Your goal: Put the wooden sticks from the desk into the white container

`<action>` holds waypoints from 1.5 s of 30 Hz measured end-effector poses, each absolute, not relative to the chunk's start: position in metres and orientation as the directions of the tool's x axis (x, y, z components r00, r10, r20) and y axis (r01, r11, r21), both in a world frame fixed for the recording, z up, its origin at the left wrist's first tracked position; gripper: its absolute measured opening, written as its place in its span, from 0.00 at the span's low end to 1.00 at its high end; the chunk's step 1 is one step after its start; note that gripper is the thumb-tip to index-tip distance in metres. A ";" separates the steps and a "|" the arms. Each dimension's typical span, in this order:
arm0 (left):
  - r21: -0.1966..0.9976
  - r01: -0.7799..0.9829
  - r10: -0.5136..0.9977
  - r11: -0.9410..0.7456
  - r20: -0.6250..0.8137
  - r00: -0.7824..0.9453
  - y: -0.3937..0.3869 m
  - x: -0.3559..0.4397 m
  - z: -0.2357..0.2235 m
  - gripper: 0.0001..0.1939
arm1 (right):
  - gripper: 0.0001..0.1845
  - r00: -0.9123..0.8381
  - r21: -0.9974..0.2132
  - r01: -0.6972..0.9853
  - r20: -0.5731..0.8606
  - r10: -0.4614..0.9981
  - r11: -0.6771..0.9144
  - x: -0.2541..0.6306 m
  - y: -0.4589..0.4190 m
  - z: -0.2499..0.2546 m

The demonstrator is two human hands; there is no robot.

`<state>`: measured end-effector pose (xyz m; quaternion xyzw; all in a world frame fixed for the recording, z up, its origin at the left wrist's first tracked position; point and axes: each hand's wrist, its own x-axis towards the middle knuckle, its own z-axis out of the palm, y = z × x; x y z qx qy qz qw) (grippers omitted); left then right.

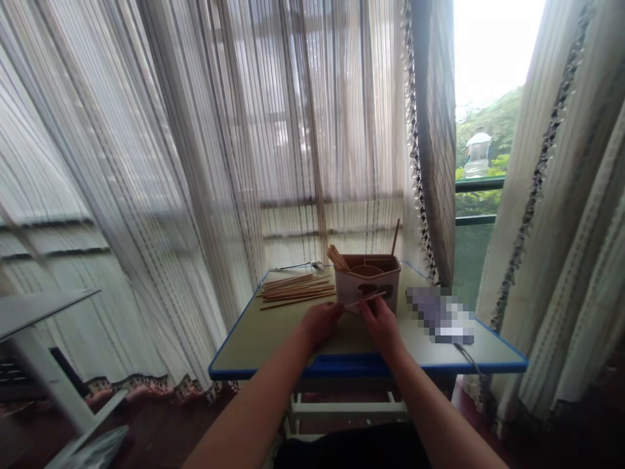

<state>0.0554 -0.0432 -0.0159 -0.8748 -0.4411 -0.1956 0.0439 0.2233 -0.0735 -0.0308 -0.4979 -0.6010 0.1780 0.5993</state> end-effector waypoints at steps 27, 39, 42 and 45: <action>0.324 0.825 0.867 -0.463 0.361 0.344 -0.034 0.048 -0.016 0.22 | 0.17 0.148 -0.462 0.693 0.842 0.518 0.554 0.219 -0.056 0.122; 0.303 0.840 0.865 -0.450 0.382 0.326 -0.029 0.042 -0.019 0.25 | 0.17 0.035 -0.490 0.768 0.677 0.735 0.413 0.206 -0.019 0.088; 0.296 0.846 0.871 -0.443 0.366 0.327 -0.030 0.040 -0.018 0.26 | 0.16 0.055 -0.476 0.802 0.659 0.750 0.360 0.215 -0.016 0.083; 0.285 0.857 0.880 -0.429 0.348 0.324 -0.033 0.040 -0.016 0.25 | 0.16 -0.037 -0.391 0.856 0.605 0.796 0.337 0.220 -0.013 0.084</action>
